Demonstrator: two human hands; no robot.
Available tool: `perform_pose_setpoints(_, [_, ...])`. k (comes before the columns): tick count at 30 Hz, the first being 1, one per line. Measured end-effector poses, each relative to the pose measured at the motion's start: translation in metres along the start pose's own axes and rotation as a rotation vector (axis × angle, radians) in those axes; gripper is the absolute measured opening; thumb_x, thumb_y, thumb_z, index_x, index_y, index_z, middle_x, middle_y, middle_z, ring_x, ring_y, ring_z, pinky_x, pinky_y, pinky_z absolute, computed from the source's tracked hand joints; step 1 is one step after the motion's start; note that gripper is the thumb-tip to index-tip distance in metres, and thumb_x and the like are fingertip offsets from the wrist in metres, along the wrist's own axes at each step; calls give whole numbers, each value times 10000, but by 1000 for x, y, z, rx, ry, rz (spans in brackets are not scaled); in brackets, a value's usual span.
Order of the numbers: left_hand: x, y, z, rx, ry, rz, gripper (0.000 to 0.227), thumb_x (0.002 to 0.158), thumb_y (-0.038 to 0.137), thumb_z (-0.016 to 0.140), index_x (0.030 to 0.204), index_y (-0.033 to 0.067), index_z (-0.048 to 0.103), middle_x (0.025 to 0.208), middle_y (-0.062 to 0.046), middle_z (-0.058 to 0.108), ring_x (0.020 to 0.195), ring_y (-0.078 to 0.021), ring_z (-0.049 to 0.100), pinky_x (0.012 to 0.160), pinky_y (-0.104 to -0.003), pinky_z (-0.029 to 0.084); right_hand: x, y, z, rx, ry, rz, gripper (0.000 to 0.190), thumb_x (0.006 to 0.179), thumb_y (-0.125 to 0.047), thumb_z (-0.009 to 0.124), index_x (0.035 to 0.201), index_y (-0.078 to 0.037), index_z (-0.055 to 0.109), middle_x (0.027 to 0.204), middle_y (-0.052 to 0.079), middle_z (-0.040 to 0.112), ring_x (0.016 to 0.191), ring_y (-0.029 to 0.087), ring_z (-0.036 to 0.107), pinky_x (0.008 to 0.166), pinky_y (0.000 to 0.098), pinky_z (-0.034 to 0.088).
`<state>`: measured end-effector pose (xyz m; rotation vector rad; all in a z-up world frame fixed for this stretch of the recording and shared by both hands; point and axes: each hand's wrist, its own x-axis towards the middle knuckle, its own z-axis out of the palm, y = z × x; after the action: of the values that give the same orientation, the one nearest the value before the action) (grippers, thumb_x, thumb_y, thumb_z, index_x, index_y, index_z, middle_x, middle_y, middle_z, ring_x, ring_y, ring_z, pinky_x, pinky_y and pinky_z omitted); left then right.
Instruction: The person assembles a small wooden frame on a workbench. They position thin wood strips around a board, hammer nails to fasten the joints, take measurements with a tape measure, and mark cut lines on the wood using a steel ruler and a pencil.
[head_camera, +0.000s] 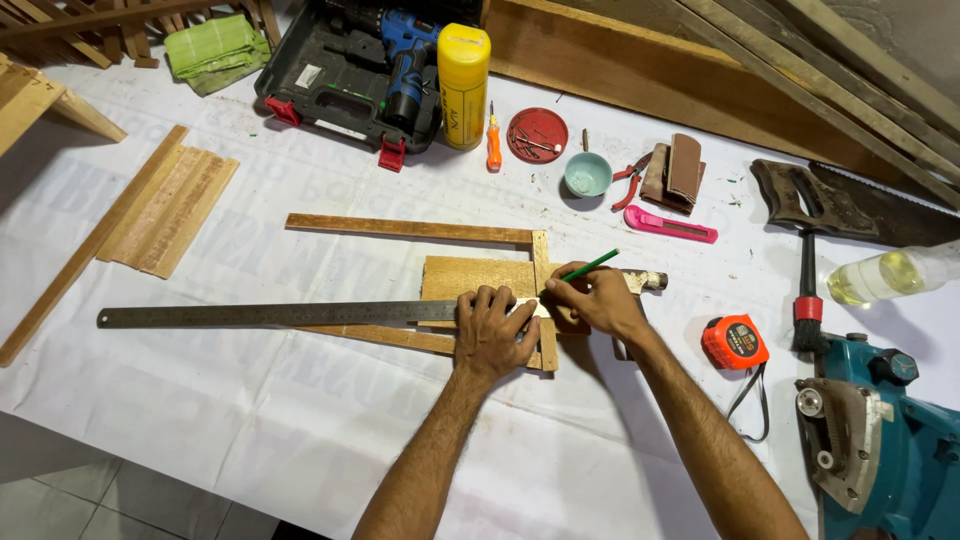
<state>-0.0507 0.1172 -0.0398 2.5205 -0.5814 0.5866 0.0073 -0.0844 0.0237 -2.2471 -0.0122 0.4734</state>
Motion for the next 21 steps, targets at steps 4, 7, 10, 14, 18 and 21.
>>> perform_pose_setpoints(4, [0, -1, 1, 21, -9, 11, 270, 915, 335, 687, 1084, 142, 771, 917, -62, 586, 900, -221, 511, 850, -487, 384, 16, 22, 7, 21, 12, -159, 318, 919, -346, 712, 1058, -71, 789, 871, 78, 803, 729, 110, 735, 684, 338, 615])
perform_pose_setpoints(7, [-1, -3, 4, 13, -28, 6, 278, 922, 329, 682, 1105, 140, 772, 907, -59, 582, 889, -215, 505, 845, -482, 384, 22, 30, 2, -33, 48, -258, 306, 967, -322, 667, 983, -48, 804, 840, 71, 812, 710, 116, 755, 706, 337, 630])
perform_pose_setpoints(10, [-3, -3, 5, 11, -45, 6, 279, 917, 337, 685, 1094, 141, 774, 896, -64, 583, 871, -218, 500, 833, -489, 380, 9, 19, -8, -21, 16, -45, 301, 959, -313, 659, 1039, -49, 779, 834, 83, 798, 659, 168, 749, 650, 375, 643])
perform_pose_setpoints(14, [-3, -2, 3, 9, 7, 13, 282, 908, 335, 683, 1091, 140, 774, 908, -62, 594, 899, -221, 506, 851, -495, 381, -5, 28, -8, 69, 80, -46, 283, 987, -314, 643, 1104, -80, 751, 865, 87, 796, 688, 215, 732, 664, 396, 615])
perform_pose_setpoints(18, [-6, -6, 1, -33, -32, -16, 279, 897, 323, 698, 1093, 141, 779, 935, -76, 625, 929, -238, 525, 861, -504, 384, -18, 30, 2, 47, 177, -308, 251, 1026, -287, 582, 1151, -107, 704, 946, 79, 799, 859, 182, 772, 750, 361, 623])
perform_pose_setpoints(21, [-13, -29, -4, -147, -77, 34, 354, 913, 290, 692, 1221, 121, 732, 1089, -86, 656, 1034, -237, 552, 952, -489, 406, -35, 10, 14, -163, 190, -367, 248, 960, -240, 671, 1159, -95, 704, 1033, 142, 756, 940, 278, 732, 815, 398, 602])
